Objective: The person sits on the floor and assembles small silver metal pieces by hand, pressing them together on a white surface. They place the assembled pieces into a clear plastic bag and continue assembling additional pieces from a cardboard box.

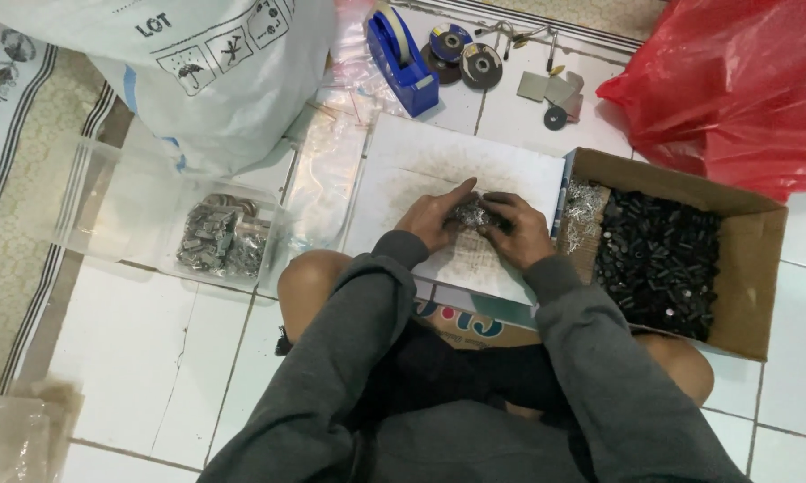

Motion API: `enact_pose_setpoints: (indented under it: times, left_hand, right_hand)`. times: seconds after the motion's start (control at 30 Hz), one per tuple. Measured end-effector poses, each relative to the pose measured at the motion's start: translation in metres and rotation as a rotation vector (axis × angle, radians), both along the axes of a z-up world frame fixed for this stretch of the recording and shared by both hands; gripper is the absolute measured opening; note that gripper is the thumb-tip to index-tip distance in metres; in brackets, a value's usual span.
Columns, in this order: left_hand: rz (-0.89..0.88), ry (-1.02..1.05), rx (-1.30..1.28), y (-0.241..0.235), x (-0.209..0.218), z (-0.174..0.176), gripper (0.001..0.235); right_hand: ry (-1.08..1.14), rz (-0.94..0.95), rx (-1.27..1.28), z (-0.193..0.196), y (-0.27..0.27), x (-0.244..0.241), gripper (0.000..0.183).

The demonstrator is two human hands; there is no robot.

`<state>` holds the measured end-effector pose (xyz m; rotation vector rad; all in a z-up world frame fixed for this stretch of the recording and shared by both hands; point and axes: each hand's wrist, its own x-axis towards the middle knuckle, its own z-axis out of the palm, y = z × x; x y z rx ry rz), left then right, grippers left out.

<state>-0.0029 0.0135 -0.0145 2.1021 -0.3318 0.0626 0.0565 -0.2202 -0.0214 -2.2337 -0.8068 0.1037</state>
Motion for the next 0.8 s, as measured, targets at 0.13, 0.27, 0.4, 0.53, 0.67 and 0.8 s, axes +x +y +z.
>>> enact_pose_setpoints:
  times: [0.13,0.27,0.4,0.53,0.67,0.8]
  left_hand:
    - [0.013,-0.024,0.016,-0.004,0.001,-0.006,0.086]
    - [0.040,-0.073,-0.036,-0.005,0.001,-0.017,0.077]
    - [0.039,-0.138,0.011,-0.006,0.001,-0.003,0.070]
    - [0.043,-0.288,0.123,-0.008,0.006,-0.009,0.065]
    - [0.029,-0.341,0.193,-0.010,0.005,0.012,0.059]
    - [0.095,-0.270,0.159,0.001,0.008,0.035,0.053]
  right_hand:
    - [0.000,-0.048,0.075,0.001,0.003,-0.002,0.035]
    - [-0.035,-0.090,0.132,0.005,0.008,-0.007,0.027]
    - [-0.070,-0.082,0.137,0.014,0.010,-0.007,0.028]
    - [-0.213,-0.045,0.141,0.032,0.015,-0.014,0.026]
    - [-0.385,-0.052,0.191,0.023,0.017,-0.012,0.020]
    - [-0.402,-0.086,0.211,0.040,0.036,-0.007,0.023]
